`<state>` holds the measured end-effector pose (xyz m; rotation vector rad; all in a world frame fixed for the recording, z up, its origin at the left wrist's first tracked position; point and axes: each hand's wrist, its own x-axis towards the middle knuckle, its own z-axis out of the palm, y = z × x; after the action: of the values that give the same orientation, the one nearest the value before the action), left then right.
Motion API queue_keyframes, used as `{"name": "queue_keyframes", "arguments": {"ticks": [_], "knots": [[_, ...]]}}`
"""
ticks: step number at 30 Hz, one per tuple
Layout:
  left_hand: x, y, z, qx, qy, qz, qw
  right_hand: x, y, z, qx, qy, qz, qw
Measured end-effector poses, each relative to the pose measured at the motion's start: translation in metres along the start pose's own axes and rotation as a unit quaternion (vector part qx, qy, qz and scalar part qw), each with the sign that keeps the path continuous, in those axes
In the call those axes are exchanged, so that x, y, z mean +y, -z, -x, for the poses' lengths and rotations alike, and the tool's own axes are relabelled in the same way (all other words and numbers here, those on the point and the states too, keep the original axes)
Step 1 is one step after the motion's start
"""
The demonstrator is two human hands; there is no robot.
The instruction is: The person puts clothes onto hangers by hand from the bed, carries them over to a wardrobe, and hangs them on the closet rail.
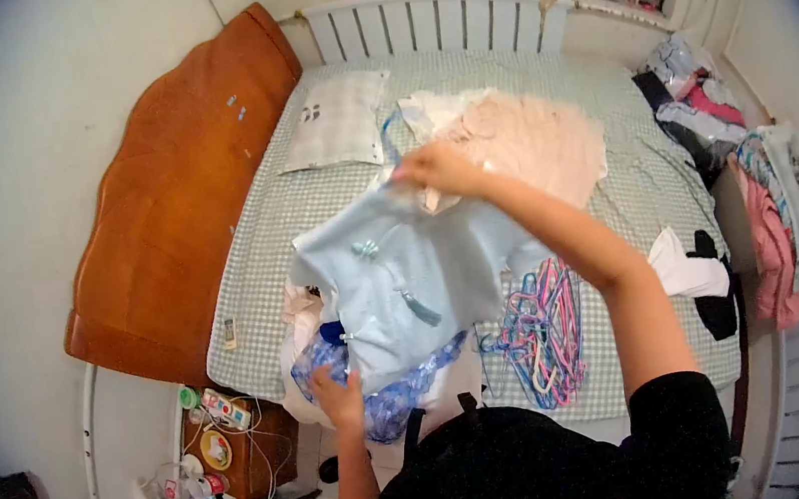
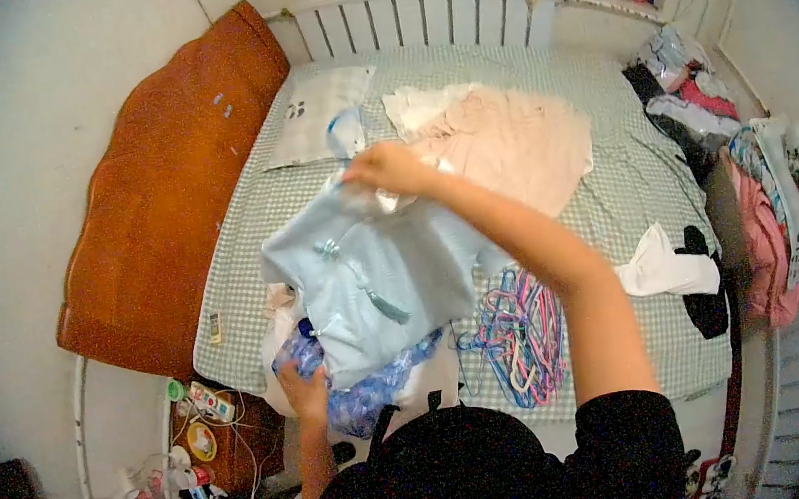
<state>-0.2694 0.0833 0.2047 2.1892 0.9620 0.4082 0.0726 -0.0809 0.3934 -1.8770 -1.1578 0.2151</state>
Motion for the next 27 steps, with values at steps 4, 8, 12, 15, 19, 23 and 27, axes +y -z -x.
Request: {"name": "queue_keyframes", "arguments": {"ticks": [4, 8, 12, 15, 19, 23, 27], "knots": [[0.095, 0.004, 0.022, 0.182, -0.194, -0.012, 0.964, 0.009, -0.094, 0.061, -0.089, 0.046, 0.043, 0.994], [0.120, -0.030, 0.023, 0.054, -0.264, 0.081, 0.960, 0.034, -0.161, 0.117, -0.114, 0.160, -0.028, 0.980], [0.114, -0.061, 0.034, 0.053, -0.122, 0.288, 0.948, 0.042, -0.167, 0.143, -0.219, 0.078, -0.013, 0.972], [0.100, -0.062, 0.047, 0.099, -0.002, 0.443, 0.891, 0.064, -0.138, 0.150, -0.155, 0.126, -0.187, 0.962], [0.085, -0.035, 0.052, 0.209, 0.047, 0.418, 0.883, 0.182, -0.123, 0.128, 0.124, 0.025, -0.138, 0.982], [0.071, -0.006, 0.057, 0.218, -0.007, 0.406, 0.887, 0.350, -0.135, 0.137, 0.148, -0.228, 0.086, 0.958], [0.069, 0.017, 0.058, 0.205, -0.048, 0.455, 0.865, 0.451, -0.158, 0.179, -0.043, -0.354, 0.275, 0.893]]}}
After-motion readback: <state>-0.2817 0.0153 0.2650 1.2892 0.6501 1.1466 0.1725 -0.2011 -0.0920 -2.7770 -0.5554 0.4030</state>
